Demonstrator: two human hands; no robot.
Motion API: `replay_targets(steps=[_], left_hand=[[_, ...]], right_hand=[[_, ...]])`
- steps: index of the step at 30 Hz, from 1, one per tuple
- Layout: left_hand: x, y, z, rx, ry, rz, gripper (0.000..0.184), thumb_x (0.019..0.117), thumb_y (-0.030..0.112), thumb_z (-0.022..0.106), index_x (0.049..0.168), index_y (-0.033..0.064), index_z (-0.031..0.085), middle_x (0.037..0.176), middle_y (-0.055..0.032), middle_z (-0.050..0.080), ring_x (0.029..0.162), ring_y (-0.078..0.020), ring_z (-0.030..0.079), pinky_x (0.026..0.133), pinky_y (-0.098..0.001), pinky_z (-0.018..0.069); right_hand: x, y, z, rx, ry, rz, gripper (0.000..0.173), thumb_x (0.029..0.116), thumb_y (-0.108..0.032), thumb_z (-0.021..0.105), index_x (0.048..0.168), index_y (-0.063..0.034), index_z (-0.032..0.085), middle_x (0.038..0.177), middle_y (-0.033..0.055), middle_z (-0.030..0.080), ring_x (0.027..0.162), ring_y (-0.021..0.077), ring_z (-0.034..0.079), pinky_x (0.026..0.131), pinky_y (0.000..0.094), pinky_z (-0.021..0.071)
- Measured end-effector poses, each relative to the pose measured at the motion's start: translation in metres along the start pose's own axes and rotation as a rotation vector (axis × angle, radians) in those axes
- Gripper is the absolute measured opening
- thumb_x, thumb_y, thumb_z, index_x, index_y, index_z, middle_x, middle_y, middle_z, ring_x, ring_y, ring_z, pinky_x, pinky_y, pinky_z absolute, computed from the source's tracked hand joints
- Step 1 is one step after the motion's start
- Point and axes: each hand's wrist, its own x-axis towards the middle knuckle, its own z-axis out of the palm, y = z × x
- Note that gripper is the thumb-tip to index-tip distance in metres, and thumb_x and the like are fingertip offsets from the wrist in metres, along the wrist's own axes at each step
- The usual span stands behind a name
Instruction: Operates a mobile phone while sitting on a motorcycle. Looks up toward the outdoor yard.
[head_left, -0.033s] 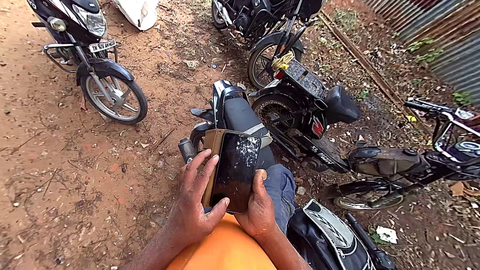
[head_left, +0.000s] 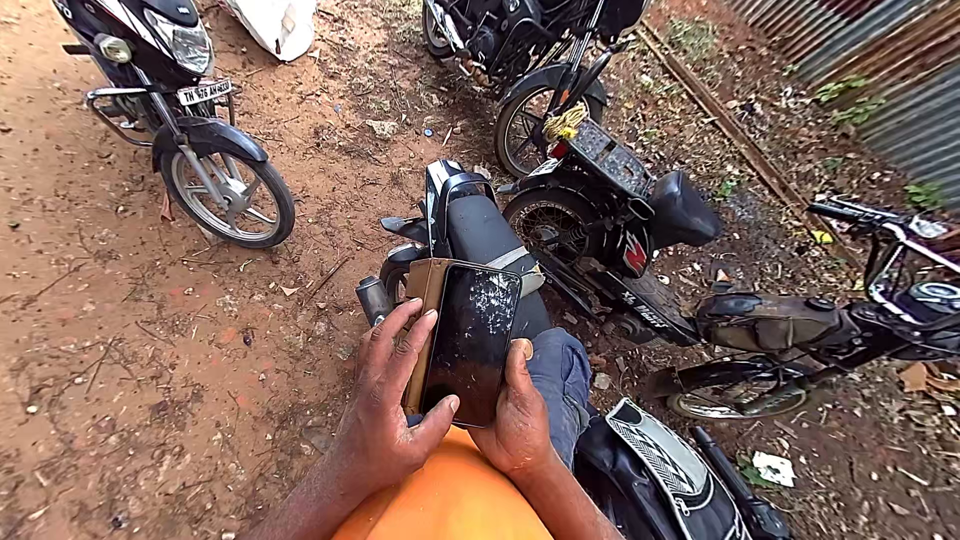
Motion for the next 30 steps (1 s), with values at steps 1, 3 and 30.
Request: replay_targets(steps=[1,3,30], left_hand=[[-0.0003,-0.0006,-0.0006,-0.019,-0.002,0.001,0.08,0.0846,0.04,0.073,0.157,0.0256,0.042,0.165,0.0053,0.03,0.15,-0.02,0.034,0.116,-0.0528,0.0421],[-0.0004,-0.002,-0.0021,-0.044,-0.004,0.001,0.07,0.0908,0.036,0.067,0.156,0.0244,0.044,0.164,0.0045,0.032,0.149,-0.0198,0.035,0.115,-0.0508,0.0453],[0.0011,-0.0059,-0.0074,-0.059,0.059,-0.001,0.044,0.1034,0.029,0.05,0.146,0.0231,0.058,0.159,0.0067,0.043,0.142,-0.0187,0.045,0.113,-0.0485,0.0459]], right_hand=[[0.0,0.0002,-0.0005,-0.001,-0.009,-0.002,0.055,0.1036,-0.058,0.043,0.136,-0.0169,0.059,0.126,0.0138,0.067,0.117,0.0254,0.066,0.098,0.0505,0.0552],[-0.0001,0.0005,-0.0016,0.006,-0.022,0.001,0.055,0.1037,-0.058,0.043,0.136,-0.0166,0.059,0.127,0.0145,0.066,0.117,0.026,0.066,0.099,0.0514,0.0548],[-0.0006,0.0029,-0.0049,-0.064,-0.038,-0.011,0.057,0.1032,-0.06,0.042,0.136,-0.0169,0.059,0.125,0.0141,0.067,0.116,0.0262,0.067,0.097,0.0523,0.0555]])
